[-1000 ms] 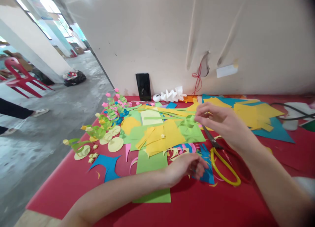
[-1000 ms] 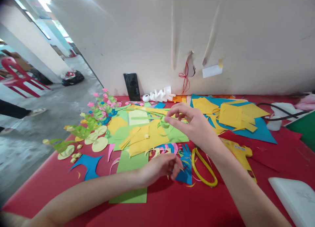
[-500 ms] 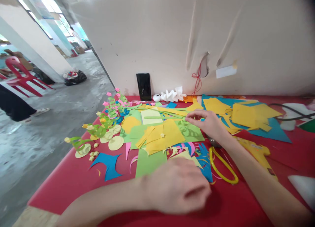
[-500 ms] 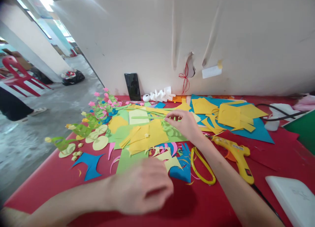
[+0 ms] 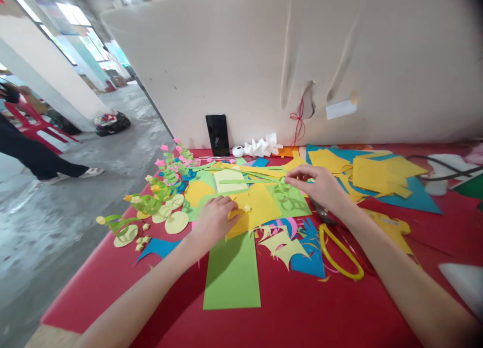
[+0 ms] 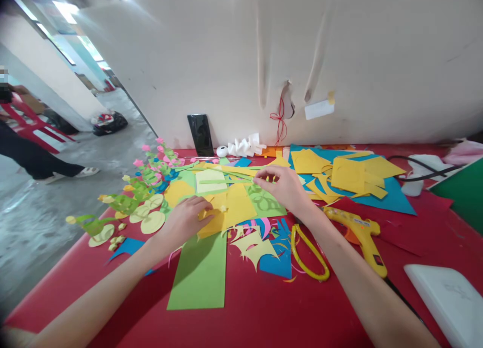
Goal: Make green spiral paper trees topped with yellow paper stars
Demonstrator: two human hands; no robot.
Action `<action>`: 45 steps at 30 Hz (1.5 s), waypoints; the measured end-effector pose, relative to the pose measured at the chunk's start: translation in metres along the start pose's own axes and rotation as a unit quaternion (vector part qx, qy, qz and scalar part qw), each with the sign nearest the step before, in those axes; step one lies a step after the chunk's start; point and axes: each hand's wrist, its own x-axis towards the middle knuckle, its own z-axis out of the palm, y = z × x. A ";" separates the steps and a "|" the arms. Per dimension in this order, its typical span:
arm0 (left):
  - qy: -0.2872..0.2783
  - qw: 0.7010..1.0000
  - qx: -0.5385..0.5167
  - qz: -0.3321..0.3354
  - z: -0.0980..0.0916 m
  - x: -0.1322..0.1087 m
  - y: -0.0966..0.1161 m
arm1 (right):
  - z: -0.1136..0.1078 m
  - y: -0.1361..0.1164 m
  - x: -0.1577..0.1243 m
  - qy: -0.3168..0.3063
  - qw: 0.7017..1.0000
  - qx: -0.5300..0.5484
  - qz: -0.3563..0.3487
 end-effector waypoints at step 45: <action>0.157 0.818 -0.550 0.062 -0.097 -0.011 0.087 | -0.036 -0.075 -0.062 0.095 0.978 0.169 -0.078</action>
